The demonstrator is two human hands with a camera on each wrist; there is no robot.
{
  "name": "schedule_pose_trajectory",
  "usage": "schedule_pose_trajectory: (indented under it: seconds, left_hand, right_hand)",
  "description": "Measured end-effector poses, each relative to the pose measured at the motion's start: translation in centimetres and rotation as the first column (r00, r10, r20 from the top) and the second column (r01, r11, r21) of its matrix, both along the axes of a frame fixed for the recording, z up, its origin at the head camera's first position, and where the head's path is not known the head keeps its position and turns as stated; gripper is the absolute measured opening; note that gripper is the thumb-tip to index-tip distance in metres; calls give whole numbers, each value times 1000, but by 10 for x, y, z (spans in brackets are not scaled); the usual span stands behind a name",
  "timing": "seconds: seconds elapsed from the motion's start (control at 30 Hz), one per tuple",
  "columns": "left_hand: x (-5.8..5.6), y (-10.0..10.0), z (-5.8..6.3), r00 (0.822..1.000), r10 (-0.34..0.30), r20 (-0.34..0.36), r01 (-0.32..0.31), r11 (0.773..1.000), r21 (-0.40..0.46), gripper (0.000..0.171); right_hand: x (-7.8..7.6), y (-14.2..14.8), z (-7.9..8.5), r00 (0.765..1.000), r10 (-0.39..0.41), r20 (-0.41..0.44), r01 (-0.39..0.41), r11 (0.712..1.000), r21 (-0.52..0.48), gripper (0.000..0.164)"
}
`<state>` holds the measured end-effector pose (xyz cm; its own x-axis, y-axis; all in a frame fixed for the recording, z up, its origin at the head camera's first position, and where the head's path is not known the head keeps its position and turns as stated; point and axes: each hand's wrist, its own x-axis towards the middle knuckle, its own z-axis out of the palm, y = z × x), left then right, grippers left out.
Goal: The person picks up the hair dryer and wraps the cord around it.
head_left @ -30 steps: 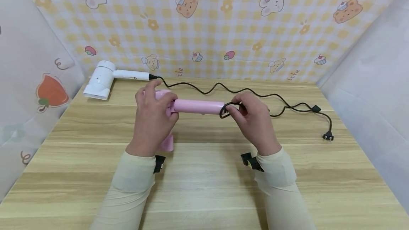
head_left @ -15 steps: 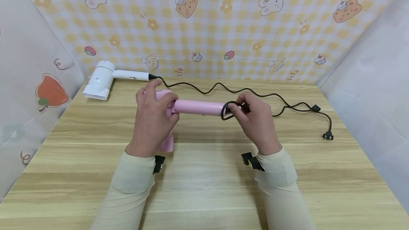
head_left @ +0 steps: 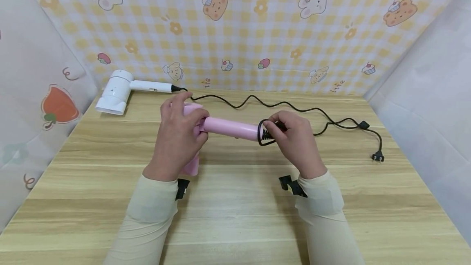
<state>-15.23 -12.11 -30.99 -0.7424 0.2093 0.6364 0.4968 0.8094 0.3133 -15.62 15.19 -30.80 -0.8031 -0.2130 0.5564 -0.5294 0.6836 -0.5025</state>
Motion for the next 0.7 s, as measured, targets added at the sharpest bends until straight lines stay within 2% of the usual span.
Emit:
schedule_pose_trajectory:
  seconds: [0.23, 0.4, 0.57, 0.7]
  left_hand:
    - [-3, -6, 0, 997, -70, -19, 71, 997, 13, 29]
    - [-3, -8, 0, 993, -114, -11, 115, 993, 32, 31]
    - [-2, -7, 1, 994, -111, 1, 111, 992, 63, 32]
    - [-3, -7, 1, 993, -113, -27, 115, 989, 98, 34]
  right_hand:
    - [0, 4, 3, 994, 52, 98, -50, 998, -24, 7]
    - [0, 8, 2, 984, 78, 158, -78, 997, -3, 10]
    - [-1, 9, 1, 983, 92, 156, -95, 995, 14, 8]
    - [-2, 8, 0, 987, 100, 129, -103, 994, 23, 8]
